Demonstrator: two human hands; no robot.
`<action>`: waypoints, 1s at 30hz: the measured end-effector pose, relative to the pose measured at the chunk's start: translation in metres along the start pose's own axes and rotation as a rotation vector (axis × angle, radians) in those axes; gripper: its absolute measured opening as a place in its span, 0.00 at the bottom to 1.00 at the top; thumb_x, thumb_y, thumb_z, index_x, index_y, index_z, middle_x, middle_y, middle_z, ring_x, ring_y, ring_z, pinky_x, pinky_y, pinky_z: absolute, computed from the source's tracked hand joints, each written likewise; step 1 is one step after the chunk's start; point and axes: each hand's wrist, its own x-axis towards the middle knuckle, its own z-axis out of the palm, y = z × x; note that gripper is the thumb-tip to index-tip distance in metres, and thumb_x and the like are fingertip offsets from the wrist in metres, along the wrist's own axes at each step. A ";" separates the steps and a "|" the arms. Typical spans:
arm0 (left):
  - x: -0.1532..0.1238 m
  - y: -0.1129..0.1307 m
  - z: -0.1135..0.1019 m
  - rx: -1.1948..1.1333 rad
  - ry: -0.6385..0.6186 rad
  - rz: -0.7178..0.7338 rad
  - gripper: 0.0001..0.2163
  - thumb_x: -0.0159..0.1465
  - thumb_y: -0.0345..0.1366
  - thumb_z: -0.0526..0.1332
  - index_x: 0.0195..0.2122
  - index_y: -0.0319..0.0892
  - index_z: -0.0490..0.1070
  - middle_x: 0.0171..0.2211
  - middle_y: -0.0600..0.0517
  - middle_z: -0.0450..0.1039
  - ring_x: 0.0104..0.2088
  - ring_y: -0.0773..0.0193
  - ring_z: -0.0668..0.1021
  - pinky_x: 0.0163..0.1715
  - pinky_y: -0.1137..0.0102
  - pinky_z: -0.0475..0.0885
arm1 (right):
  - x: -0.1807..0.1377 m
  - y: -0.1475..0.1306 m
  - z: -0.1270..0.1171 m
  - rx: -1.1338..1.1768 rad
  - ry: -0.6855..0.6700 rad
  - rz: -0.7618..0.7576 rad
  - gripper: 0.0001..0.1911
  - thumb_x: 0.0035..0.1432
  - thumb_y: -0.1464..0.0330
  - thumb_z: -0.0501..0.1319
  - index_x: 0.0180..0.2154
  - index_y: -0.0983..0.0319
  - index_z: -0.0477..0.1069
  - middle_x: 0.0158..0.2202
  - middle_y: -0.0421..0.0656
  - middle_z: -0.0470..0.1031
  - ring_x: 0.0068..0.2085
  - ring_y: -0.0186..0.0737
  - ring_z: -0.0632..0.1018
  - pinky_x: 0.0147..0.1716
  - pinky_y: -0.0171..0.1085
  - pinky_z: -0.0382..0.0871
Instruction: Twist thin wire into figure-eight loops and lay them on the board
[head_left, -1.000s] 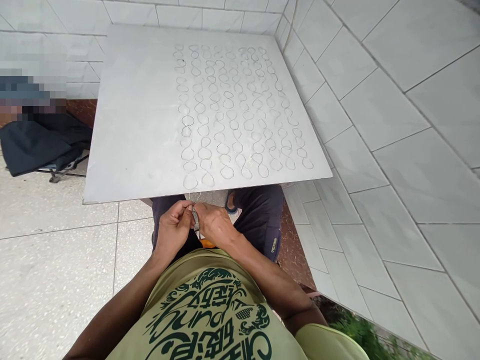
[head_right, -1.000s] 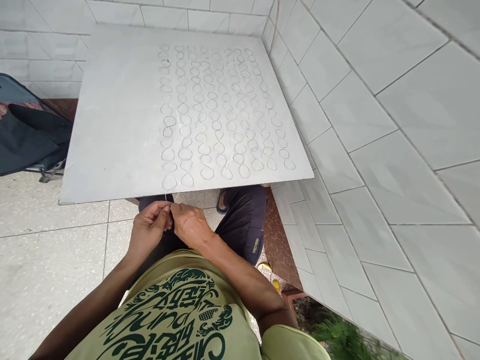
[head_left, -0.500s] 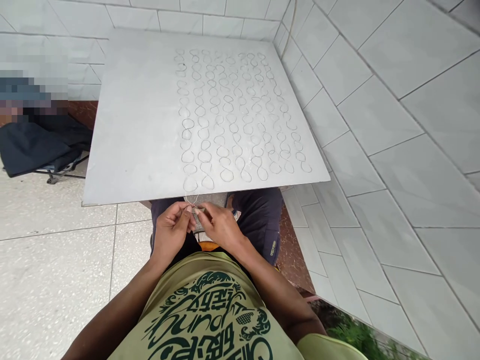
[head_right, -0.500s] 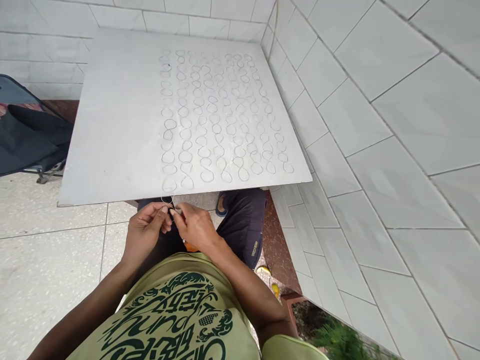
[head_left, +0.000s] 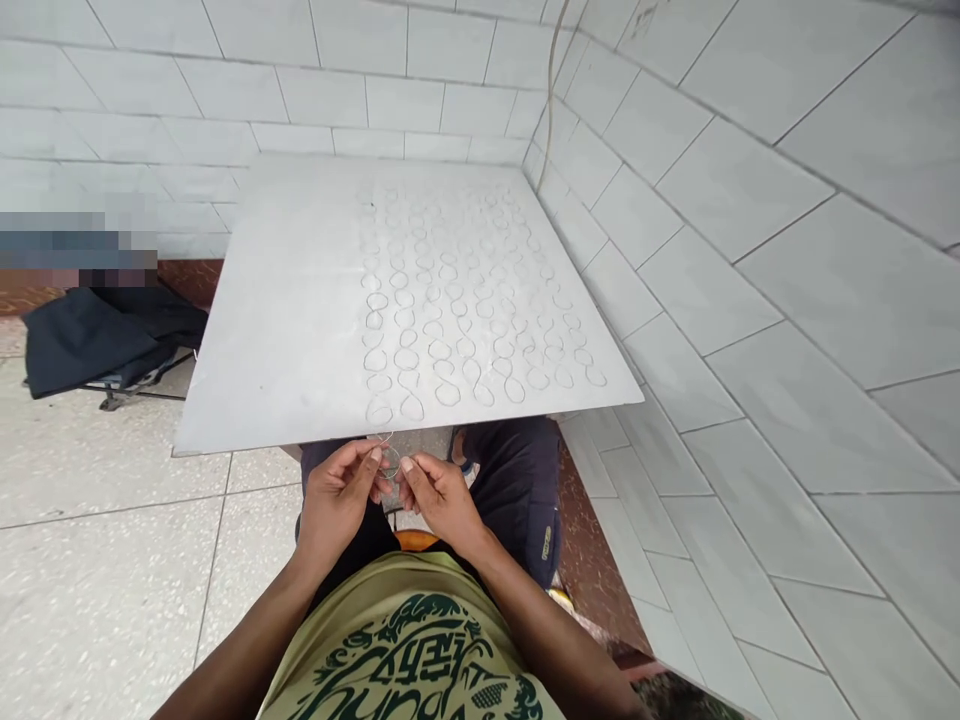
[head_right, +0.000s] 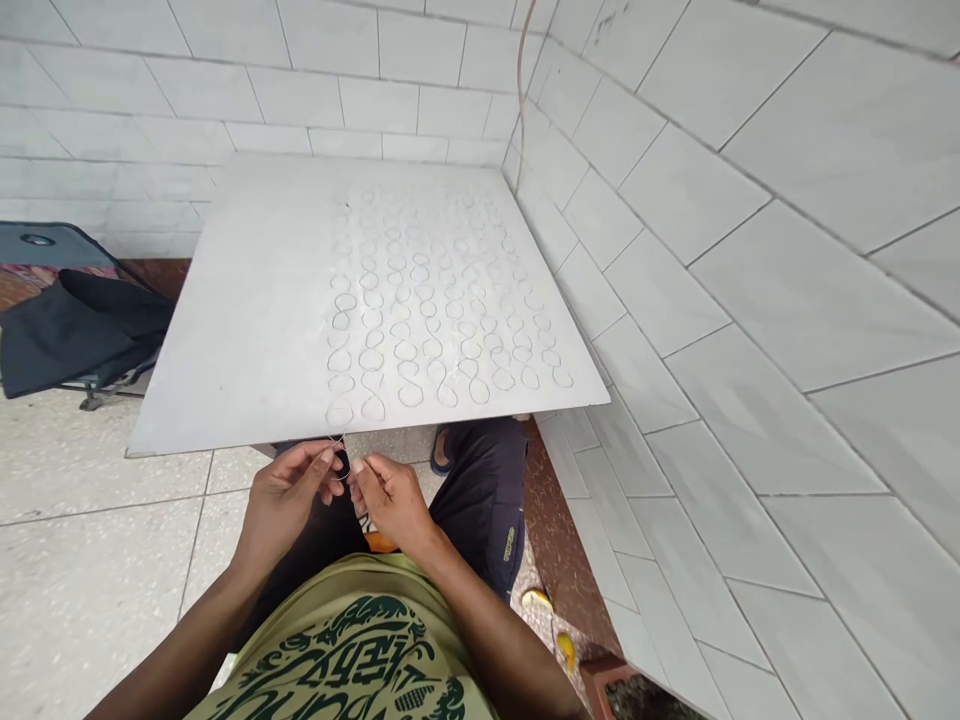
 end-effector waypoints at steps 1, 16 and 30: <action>0.001 0.003 -0.004 0.003 0.022 0.009 0.16 0.66 0.49 0.65 0.44 0.42 0.80 0.34 0.49 0.80 0.25 0.64 0.79 0.24 0.70 0.74 | -0.001 0.003 -0.003 0.004 0.012 0.006 0.24 0.71 0.48 0.54 0.34 0.60 0.71 0.24 0.38 0.72 0.23 0.34 0.73 0.23 0.33 0.66; 0.115 0.034 -0.091 0.422 0.279 0.153 0.14 0.61 0.48 0.67 0.38 0.42 0.82 0.24 0.51 0.78 0.27 0.60 0.79 0.29 0.68 0.71 | -0.047 0.051 -0.126 -0.694 0.546 -0.082 0.22 0.74 0.55 0.52 0.33 0.60 0.73 0.28 0.44 0.76 0.29 0.43 0.77 0.32 0.38 0.69; 0.196 0.010 -0.099 0.746 0.338 0.312 0.14 0.64 0.45 0.61 0.38 0.41 0.80 0.36 0.45 0.78 0.36 0.53 0.79 0.43 0.62 0.72 | -0.038 0.102 -0.150 -1.059 0.841 -0.117 0.28 0.72 0.58 0.50 0.61 0.73 0.67 0.57 0.66 0.67 0.62 0.64 0.69 0.61 0.62 0.67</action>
